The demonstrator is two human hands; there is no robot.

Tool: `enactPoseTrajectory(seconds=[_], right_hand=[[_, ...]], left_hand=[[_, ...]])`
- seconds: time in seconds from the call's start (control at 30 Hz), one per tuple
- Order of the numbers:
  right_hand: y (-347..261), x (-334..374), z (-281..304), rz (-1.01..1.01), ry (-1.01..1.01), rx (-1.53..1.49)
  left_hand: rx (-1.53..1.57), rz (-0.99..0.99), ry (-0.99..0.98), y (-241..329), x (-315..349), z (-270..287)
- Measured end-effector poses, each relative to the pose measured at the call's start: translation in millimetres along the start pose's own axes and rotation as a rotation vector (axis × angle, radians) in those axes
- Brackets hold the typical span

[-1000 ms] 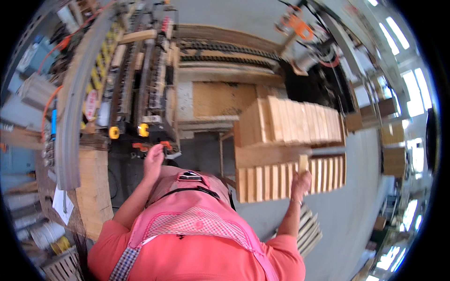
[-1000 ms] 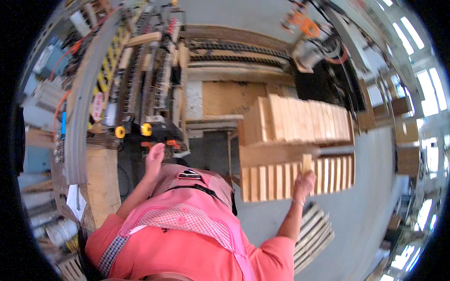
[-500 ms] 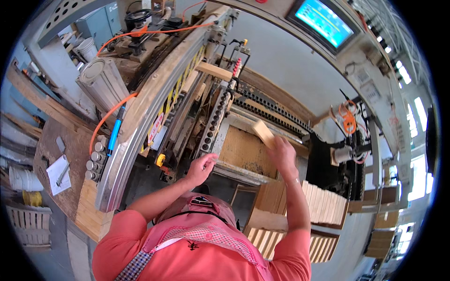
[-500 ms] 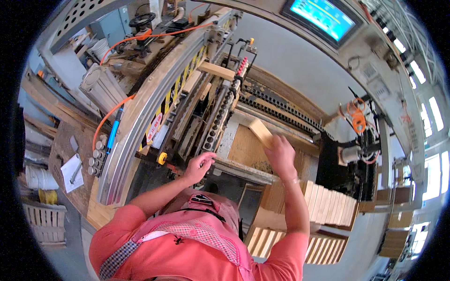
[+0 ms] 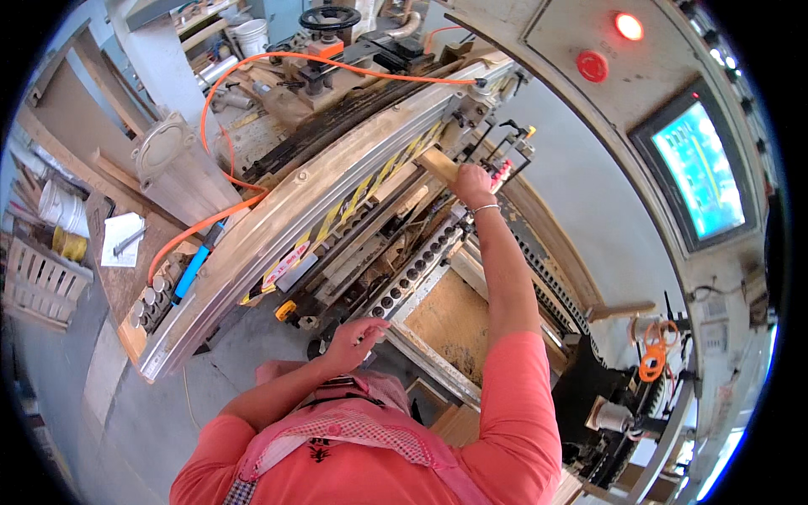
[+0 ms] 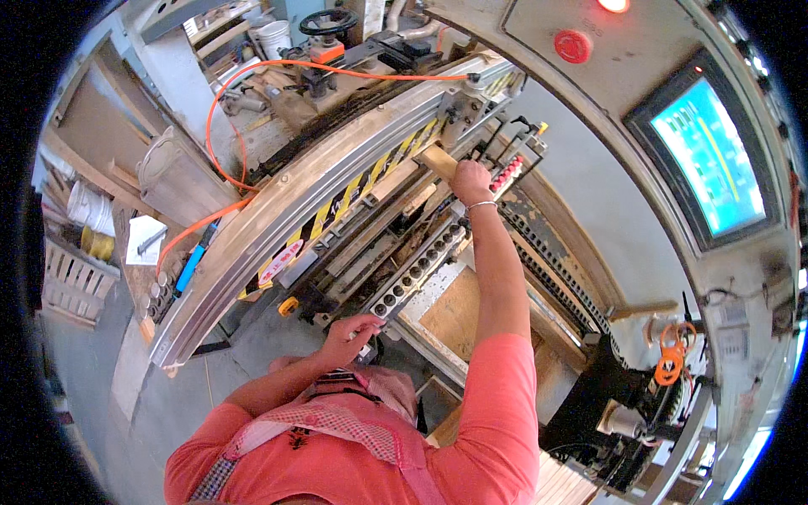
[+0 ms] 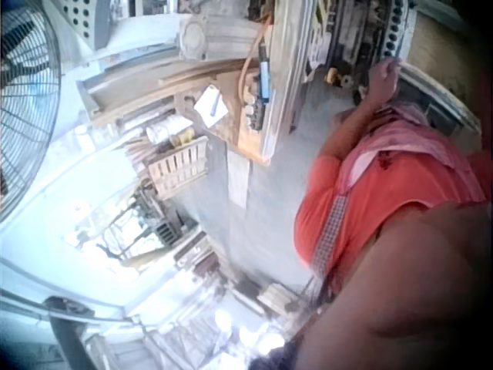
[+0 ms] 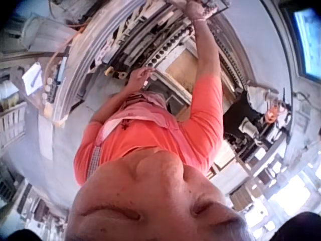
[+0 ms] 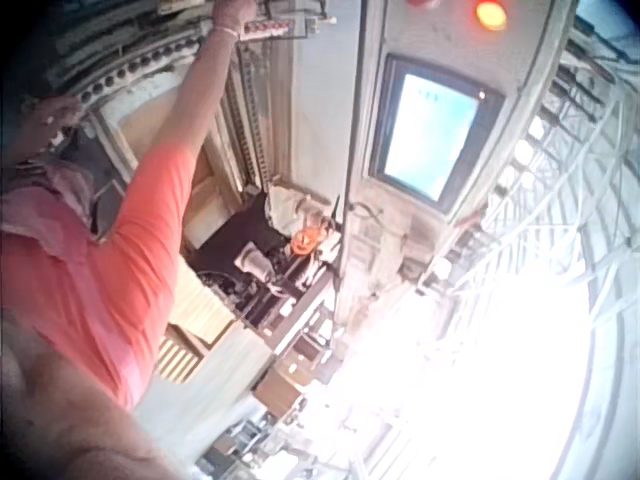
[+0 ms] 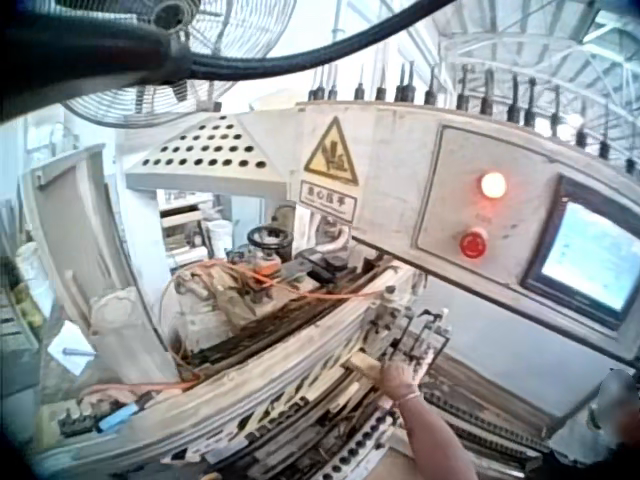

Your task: The person repeatedly picks up small wooden blocks from a stack, places them into a woodworking machine, and retrieves the processed pieces. They then place the finished pieces onto a nearby table. This cycle is performed continuously throughout the video.

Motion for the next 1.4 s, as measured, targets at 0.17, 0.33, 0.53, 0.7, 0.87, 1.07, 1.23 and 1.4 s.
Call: enactPoseTrajectory(seconds=[0.17,0.33,0.53,0.7,0.87,1.07,1.23,1.4], right_hand=[[4.1,-17.2,-9.7,0.037,-0.082,-0.033],[20.2,-0.2,5.7,0.020,-0.029,-0.080],[-9.6,109.5,63.2,0.273,-0.205,-0.371],[-58.0,182.5,64.9,0.451,-0.565,-0.507],[-21.7,140.5,48.0,0.214,-0.436,-0.693],[17.9,27.7,10.0,0.130,-0.025,-0.096],[14.9,-9.8,-18.8,0.047,0.008,-0.074],[18.9,-11.1,-24.2,0.073,-0.013,-0.141]], left_hand=[[0.016,-0.012,0.092,-0.4,-15.3,-2.5],[0.050,-0.016,0.092,-1.5,-39.8,-9.3],[0.460,0.024,0.182,6.4,-74.3,-19.1],[0.444,-0.007,-0.002,0.3,-96.9,-30.0],[0.317,-0.162,0.135,3.7,-87.7,-19.9],[0.223,-0.178,0.079,-9.4,-63.1,-13.1],[0.223,-0.192,0.043,-7.3,-62.2,-12.1],[0.206,-0.149,0.064,-13.6,-59.5,-16.6]])
Point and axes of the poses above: each hand's wrist, its own x-axis away from the middle knuckle, its own z-axis out of the back of the hand, y = z × x, the point moved 3 cm from there along -x, towards the middle knuckle, and after that the axes turned 3 degrees about -x, right-handed, at the moved point
